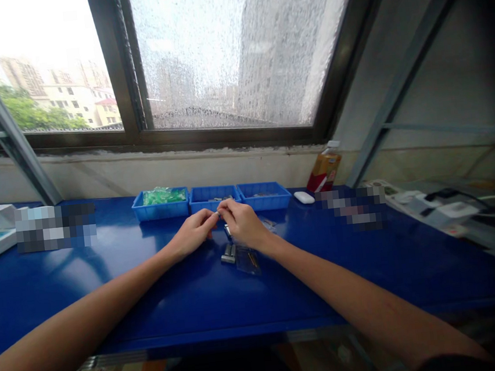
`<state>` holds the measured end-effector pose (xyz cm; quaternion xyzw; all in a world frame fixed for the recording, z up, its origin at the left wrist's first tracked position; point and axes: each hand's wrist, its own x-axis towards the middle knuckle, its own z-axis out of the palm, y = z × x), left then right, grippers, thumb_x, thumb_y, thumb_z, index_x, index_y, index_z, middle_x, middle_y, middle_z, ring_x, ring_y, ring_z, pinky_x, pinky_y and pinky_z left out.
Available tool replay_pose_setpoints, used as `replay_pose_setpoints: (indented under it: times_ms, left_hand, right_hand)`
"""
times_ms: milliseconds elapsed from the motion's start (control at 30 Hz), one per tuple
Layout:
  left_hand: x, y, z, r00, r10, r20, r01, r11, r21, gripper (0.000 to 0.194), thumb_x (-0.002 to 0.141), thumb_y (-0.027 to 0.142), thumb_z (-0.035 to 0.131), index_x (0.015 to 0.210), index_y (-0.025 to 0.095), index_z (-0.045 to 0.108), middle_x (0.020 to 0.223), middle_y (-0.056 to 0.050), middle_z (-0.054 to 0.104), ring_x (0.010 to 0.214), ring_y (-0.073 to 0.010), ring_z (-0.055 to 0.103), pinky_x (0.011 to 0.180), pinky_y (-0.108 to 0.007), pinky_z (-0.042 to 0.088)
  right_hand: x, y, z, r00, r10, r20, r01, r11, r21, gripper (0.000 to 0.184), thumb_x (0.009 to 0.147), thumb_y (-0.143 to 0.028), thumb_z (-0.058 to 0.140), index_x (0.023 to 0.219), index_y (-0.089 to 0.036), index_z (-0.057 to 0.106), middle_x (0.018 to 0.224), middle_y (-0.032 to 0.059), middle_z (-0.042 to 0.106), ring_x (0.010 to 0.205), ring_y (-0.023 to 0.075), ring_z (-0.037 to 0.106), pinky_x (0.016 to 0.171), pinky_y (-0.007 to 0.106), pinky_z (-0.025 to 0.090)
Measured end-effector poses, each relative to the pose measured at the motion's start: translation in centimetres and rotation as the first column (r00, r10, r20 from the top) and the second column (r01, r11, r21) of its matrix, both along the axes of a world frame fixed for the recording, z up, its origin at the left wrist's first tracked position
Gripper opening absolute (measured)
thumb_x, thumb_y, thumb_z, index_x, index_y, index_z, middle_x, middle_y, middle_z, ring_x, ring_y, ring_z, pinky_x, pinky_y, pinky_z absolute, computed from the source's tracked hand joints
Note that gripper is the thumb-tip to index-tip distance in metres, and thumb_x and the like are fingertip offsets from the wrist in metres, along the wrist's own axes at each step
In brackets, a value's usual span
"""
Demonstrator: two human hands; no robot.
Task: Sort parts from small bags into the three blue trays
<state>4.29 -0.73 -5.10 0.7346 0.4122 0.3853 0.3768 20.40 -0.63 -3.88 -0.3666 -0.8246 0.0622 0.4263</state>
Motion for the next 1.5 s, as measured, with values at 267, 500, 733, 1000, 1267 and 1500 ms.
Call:
replay_pose_setpoints:
  times_ms: [267, 500, 733, 1000, 1267, 1500]
  left_hand:
    - [-0.4, 0.1, 0.4, 0.998, -0.06, -0.007, 0.06, 0.998, 0.015, 0.036, 0.084, 0.048, 0.042, 0.073, 0.015, 0.052, 0.063, 0.002, 0.051, 0.054, -0.0097, 0.049, 0.052, -0.021, 0.039]
    - [-0.2, 0.1, 0.1, 0.996, -0.091, 0.015, 0.091, 0.995, -0.031, 0.038, 0.084, 0.048, 0.04, 0.073, 0.014, 0.054, 0.063, 0.001, 0.051, 0.055, -0.0105, 0.048, 0.054, -0.022, 0.039]
    - [-0.3, 0.0, 0.5, 0.994, -0.09, 0.054, 0.093, 0.994, -0.057, 0.044, 0.085, 0.05, 0.035, 0.064, 0.015, 0.052, 0.061, -0.001, 0.052, 0.055, -0.0117, 0.048, 0.052, -0.023, 0.036]
    - [-0.5, 0.3, 0.1, 0.992, -0.107, 0.06, 0.112, 0.99, -0.088, 0.051, 0.085, 0.054, 0.033, 0.059, 0.015, 0.051, 0.058, -0.002, 0.054, 0.055, -0.0128, 0.049, 0.054, -0.025, 0.037]
    - [-0.5, 0.3, 0.1, 0.973, -0.14, 0.184, 0.171, 0.972, -0.164, 0.051, 0.084, 0.055, 0.035, 0.06, 0.014, 0.052, 0.058, -0.002, 0.054, 0.054, -0.0116, 0.047, 0.055, -0.025, 0.036]
    - [-0.4, 1.1, -0.5, 0.948, -0.039, 0.317, 0.119, 0.964, -0.238, 0.047, 0.084, 0.054, 0.034, 0.061, 0.015, 0.046, 0.056, 0.0, 0.049, 0.051, -0.0108, 0.044, 0.053, -0.024, 0.033]
  right_hand:
    - [0.4, 0.3, 0.0, 0.998, 0.056, 0.005, -0.056, 0.997, 0.054, 0.012, 0.087, -0.019, 0.043, 0.09, -0.017, 0.054, 0.083, 0.0056, 0.061, 0.076, 0.0146, 0.057, 0.07, 0.026, 0.043]
    - [0.1, 0.2, 0.0, 0.999, 0.036, 0.005, -0.036, 0.999, -0.029, 0.016, 0.087, -0.02, 0.043, 0.079, -0.016, 0.056, 0.068, 0.0022, 0.059, 0.064, 0.0125, 0.054, 0.062, 0.024, 0.04]
    - [0.3, 0.1, 0.4, 0.989, 0.089, -0.12, -0.107, 0.982, -0.154, 0.018, 0.086, -0.028, 0.048, 0.08, -0.016, 0.06, 0.063, -0.0004, 0.058, 0.057, 0.0104, 0.052, 0.057, 0.022, 0.04]
    - [0.0, 0.1, 0.1, 0.978, 0.099, -0.184, -0.134, 0.973, -0.186, 0.018, 0.083, -0.027, 0.049, 0.075, -0.016, 0.061, 0.062, -0.0005, 0.058, 0.057, 0.0106, 0.052, 0.054, 0.022, 0.041]
    - [-0.3, -0.3, 0.2, 0.962, 0.122, -0.243, -0.187, 0.946, -0.264, 0.018, 0.084, -0.029, 0.048, 0.077, -0.017, 0.059, 0.056, -0.0022, 0.055, 0.047, 0.0094, 0.051, 0.047, 0.021, 0.041]
    - [-0.2, -1.3, 1.0, 0.971, 0.232, -0.059, -0.232, 0.973, -0.001, 0.017, 0.08, -0.017, 0.053, 0.095, -0.019, 0.059, 0.083, 0.004, 0.063, 0.075, 0.0143, 0.06, 0.071, 0.028, 0.049]
